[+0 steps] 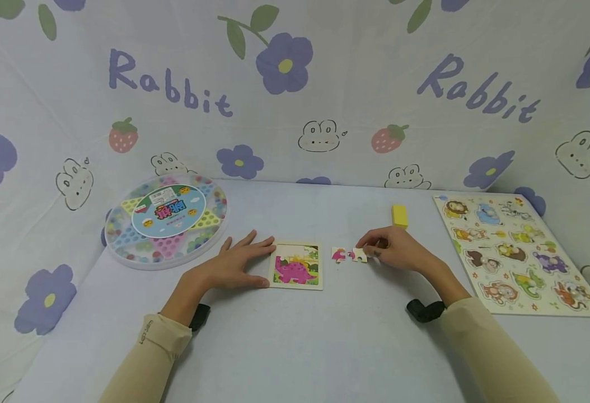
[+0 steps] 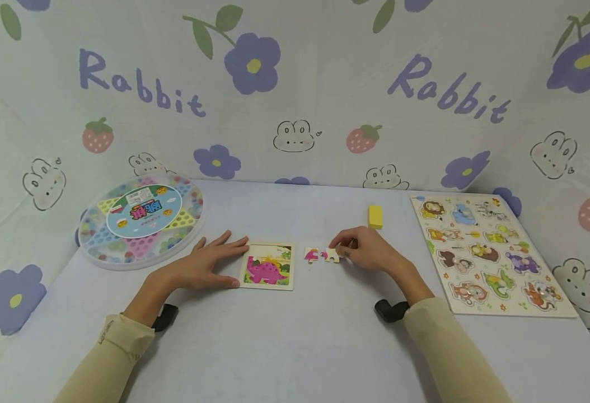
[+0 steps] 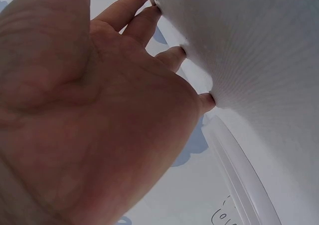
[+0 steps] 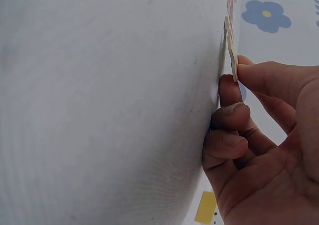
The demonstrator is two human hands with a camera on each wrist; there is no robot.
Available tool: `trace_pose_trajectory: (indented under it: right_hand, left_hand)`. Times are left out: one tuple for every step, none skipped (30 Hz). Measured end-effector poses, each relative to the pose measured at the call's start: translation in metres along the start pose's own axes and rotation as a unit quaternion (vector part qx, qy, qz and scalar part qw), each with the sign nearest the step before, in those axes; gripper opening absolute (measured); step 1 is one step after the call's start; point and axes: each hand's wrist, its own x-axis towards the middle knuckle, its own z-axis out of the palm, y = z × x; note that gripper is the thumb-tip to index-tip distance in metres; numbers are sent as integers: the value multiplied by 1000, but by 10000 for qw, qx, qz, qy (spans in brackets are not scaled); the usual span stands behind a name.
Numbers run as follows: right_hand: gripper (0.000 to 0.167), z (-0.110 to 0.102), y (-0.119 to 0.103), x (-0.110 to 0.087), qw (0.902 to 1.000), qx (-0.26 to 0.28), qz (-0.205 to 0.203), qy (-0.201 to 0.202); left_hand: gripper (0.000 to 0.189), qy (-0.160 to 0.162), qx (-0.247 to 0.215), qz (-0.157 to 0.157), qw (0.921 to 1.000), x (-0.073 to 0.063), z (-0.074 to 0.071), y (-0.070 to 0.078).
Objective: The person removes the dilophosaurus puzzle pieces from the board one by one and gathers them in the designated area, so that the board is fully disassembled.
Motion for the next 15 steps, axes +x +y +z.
trace_pose_trajectory:
  right_hand:
    - [20, 0, 0, 0, 10000, -5, 13, -2]
    - [20, 0, 0, 0, 10000, -6, 15, -10]
    - [20, 0, 1, 0, 10000, -7, 20, -15]
    - [20, 0, 1, 0, 10000, -12, 25, -16]
    - [20, 0, 1, 0, 10000, -12, 29, -22]
    - [20, 0, 1, 0, 10000, -3, 34, -28]
    - [20, 0, 1, -1, 10000, 4, 41, -32]
    - [19, 0, 2, -1, 10000, 5, 50, -31]
    - [19, 0, 2, -1, 10000, -4, 45, -22]
    - [19, 0, 3, -1, 10000, -12, 41, -14]
    - [18, 0, 3, 0, 10000, -21, 37, -2]
    - [18, 0, 3, 0, 10000, -28, 21, 28]
    - [18, 1, 2, 0, 10000, -43, 6, 54]
    - [18, 1, 1, 0, 10000, -55, -2, 76]
    - [18, 2, 0, 1, 9999, -54, -22, 95]
  left_hand:
    - [84, 11, 8, 17, 10000, 0, 0, 0]
    - [84, 12, 2, 16, 10000, 0, 0, 0]
    - [84, 16, 4, 25, 10000, 0, 0, 0]
    - [84, 19, 10, 34, 10000, 0, 0, 0]
    - [84, 25, 15, 44, 10000, -1, 0, 0]
    - [83, 32, 23, 54, 10000, -1, -1, 1]
    - [83, 33, 25, 57, 10000, -1, -1, 1]
    - [83, 28, 26, 50, 10000, -1, -1, 1]
    - [83, 26, 28, 43, 10000, -1, -1, 1]
    - [84, 24, 31, 40, 10000, -1, -1, 1]
    - [83, 26, 30, 35, 10000, -1, -1, 1]
    - [84, 23, 31, 29, 10000, -1, -1, 1]
    - [84, 18, 29, 18, 10000, 0, 0, 1]
    - [84, 19, 33, 18, 10000, 0, 0, 1]
    - [83, 18, 26, 13, 10000, 0, 0, 1]
